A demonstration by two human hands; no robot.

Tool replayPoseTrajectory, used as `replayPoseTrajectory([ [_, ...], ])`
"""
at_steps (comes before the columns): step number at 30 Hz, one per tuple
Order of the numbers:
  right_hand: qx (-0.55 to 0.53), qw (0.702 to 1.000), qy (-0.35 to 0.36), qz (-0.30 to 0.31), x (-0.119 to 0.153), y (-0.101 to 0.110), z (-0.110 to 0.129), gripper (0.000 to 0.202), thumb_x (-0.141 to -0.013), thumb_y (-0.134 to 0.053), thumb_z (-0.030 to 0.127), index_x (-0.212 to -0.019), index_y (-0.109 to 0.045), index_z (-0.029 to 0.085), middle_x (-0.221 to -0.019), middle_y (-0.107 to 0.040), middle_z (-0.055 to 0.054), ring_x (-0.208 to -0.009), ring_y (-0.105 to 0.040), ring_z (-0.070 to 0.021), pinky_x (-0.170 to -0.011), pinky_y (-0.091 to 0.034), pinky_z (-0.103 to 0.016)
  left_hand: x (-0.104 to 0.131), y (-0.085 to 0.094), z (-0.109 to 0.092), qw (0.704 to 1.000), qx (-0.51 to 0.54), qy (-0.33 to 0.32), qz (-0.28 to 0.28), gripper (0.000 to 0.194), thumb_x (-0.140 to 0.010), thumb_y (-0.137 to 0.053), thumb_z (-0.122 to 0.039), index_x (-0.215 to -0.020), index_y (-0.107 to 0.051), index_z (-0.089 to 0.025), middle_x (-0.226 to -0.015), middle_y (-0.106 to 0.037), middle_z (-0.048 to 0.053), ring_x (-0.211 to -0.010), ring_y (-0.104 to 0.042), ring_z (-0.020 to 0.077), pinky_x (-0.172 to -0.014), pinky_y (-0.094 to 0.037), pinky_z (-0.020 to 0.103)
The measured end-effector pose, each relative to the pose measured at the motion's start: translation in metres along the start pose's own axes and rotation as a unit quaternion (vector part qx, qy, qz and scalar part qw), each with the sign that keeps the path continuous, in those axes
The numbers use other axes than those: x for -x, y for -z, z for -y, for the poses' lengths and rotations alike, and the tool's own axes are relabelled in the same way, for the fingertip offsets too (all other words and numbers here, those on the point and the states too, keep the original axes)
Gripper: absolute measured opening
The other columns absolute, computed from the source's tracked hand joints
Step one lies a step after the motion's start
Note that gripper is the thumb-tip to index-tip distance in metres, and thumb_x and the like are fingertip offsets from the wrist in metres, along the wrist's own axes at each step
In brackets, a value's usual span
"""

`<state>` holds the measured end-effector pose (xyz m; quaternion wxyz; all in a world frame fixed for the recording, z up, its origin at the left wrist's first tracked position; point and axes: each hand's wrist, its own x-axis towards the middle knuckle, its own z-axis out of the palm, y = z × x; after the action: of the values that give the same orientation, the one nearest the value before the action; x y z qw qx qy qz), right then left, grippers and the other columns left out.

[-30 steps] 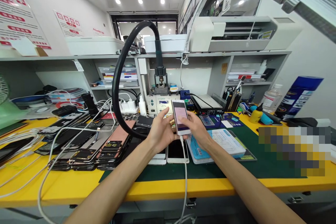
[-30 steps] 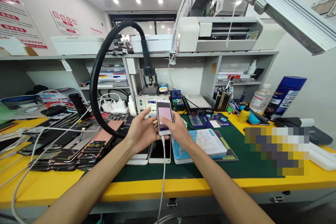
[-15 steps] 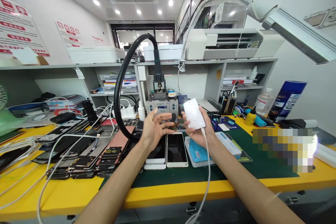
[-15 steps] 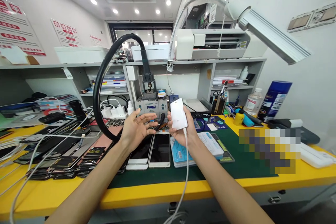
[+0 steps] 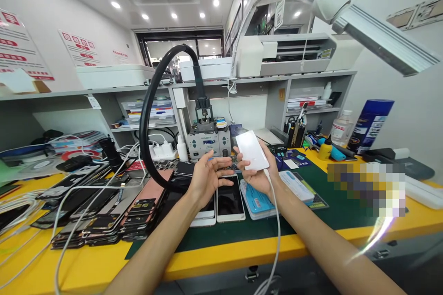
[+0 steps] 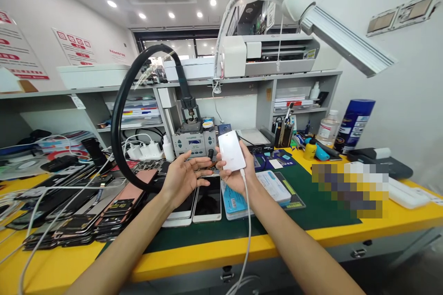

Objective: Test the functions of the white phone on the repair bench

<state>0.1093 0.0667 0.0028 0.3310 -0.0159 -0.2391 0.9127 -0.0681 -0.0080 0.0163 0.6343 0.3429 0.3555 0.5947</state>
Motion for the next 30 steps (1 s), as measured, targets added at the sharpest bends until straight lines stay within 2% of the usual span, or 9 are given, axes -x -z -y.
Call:
replayPoseTrajectory([
  [5,0.047,0.999,0.014,-0.015,-0.002,-0.004,-0.001,0.060,-0.091,-0.044,0.063,-0.113,-0.061,0.010,-0.074,-0.060,-0.005,-0.051,-0.044,-0.0107,-0.037,-0.036,-0.018,-0.001,0.000,0.000,1.000,0.009,0.010,-0.007,0.048,-0.095,-0.042,-0.044,-0.103,-0.067,-0.005,-0.105,-0.063,0.019,-0.081,-0.065,0.0260,-0.064,-0.058,0.040],
  [8,0.125,0.987,0.049,-0.089,-0.005,-0.007,-0.006,0.055,-0.087,-0.052,0.065,-0.103,-0.063,0.014,-0.069,-0.061,-0.003,-0.047,-0.046,-0.0101,-0.035,-0.036,-0.019,-0.002,-0.001,0.002,0.999,0.024,0.031,-0.005,0.049,-0.095,-0.042,-0.046,-0.114,-0.062,-0.006,-0.108,-0.061,0.019,-0.078,-0.066,0.0262,-0.068,-0.058,0.045],
  [11,0.267,0.938,0.089,-0.204,-0.008,-0.007,-0.015,0.041,-0.081,-0.069,0.056,-0.095,-0.063,0.017,-0.064,-0.061,-0.001,-0.043,-0.050,-0.0111,-0.032,-0.039,-0.021,-0.001,-0.002,0.004,0.998,0.042,0.050,0.019,0.050,-0.094,-0.045,-0.049,-0.125,-0.055,-0.011,-0.106,-0.061,0.015,-0.079,-0.067,0.0278,-0.071,-0.057,0.049],
  [13,0.348,0.903,0.097,-0.231,-0.010,-0.006,-0.022,0.034,-0.078,-0.076,0.044,-0.093,-0.063,0.017,-0.062,-0.062,-0.001,-0.043,-0.054,-0.0132,-0.031,-0.043,-0.023,-0.001,-0.002,0.007,0.996,0.049,0.072,0.025,0.048,-0.093,-0.045,-0.051,-0.123,-0.054,-0.015,-0.099,-0.062,0.012,-0.078,-0.067,0.0281,-0.070,-0.057,0.050],
  [19,0.384,0.905,0.047,-0.180,-0.010,-0.004,-0.028,0.031,-0.085,-0.068,0.043,-0.100,-0.068,0.015,-0.086,-0.070,-0.012,-0.061,-0.066,-0.0209,-0.038,-0.057,-0.031,-0.008,0.003,0.013,0.987,0.036,0.156,0.003,0.049,-0.092,-0.044,-0.059,-0.109,-0.056,-0.015,-0.091,-0.065,0.013,-0.069,-0.066,0.0253,-0.064,-0.057,0.046],
  [22,0.380,0.906,0.061,-0.177,-0.007,-0.007,-0.025,0.035,-0.087,-0.064,0.047,-0.105,-0.070,0.017,-0.092,-0.068,-0.011,-0.064,-0.065,-0.0204,-0.041,-0.058,-0.033,-0.009,0.004,0.014,0.988,0.017,0.146,0.040,0.050,-0.090,-0.048,-0.060,-0.107,-0.058,-0.015,-0.088,-0.066,0.012,-0.061,-0.063,0.0220,-0.057,-0.056,0.040],
  [24,0.389,0.908,0.061,-0.141,-0.004,-0.011,-0.025,0.042,-0.089,-0.058,0.053,-0.106,-0.072,0.017,-0.094,-0.069,-0.011,-0.067,-0.064,-0.0206,-0.045,-0.059,-0.032,-0.008,0.003,0.015,0.990,0.022,0.126,0.056,0.053,-0.088,-0.050,-0.063,-0.105,-0.061,-0.015,-0.084,-0.065,0.010,-0.060,-0.062,0.0205,-0.053,-0.053,0.035],
  [27,0.424,0.901,0.050,-0.081,-0.001,-0.016,-0.026,0.057,-0.093,-0.045,0.061,-0.095,-0.077,0.013,-0.094,-0.071,-0.015,-0.080,-0.066,-0.0237,-0.053,-0.057,-0.029,-0.008,0.005,0.016,0.991,0.071,0.095,0.060,0.062,-0.082,-0.051,-0.074,-0.094,-0.062,-0.014,-0.076,-0.060,0.008,-0.060,-0.059,0.0191,-0.044,-0.045,0.027],
  [30,0.432,0.894,0.089,-0.074,-0.001,-0.019,-0.028,0.065,-0.092,-0.041,0.064,-0.081,-0.078,0.012,-0.081,-0.071,-0.015,-0.076,-0.066,-0.0238,-0.051,-0.053,-0.028,-0.008,0.010,0.016,0.981,0.142,0.077,0.110,0.069,-0.080,-0.046,-0.080,-0.084,-0.061,-0.014,-0.071,-0.055,0.007,-0.060,-0.055,0.0176,-0.038,-0.036,0.021],
])
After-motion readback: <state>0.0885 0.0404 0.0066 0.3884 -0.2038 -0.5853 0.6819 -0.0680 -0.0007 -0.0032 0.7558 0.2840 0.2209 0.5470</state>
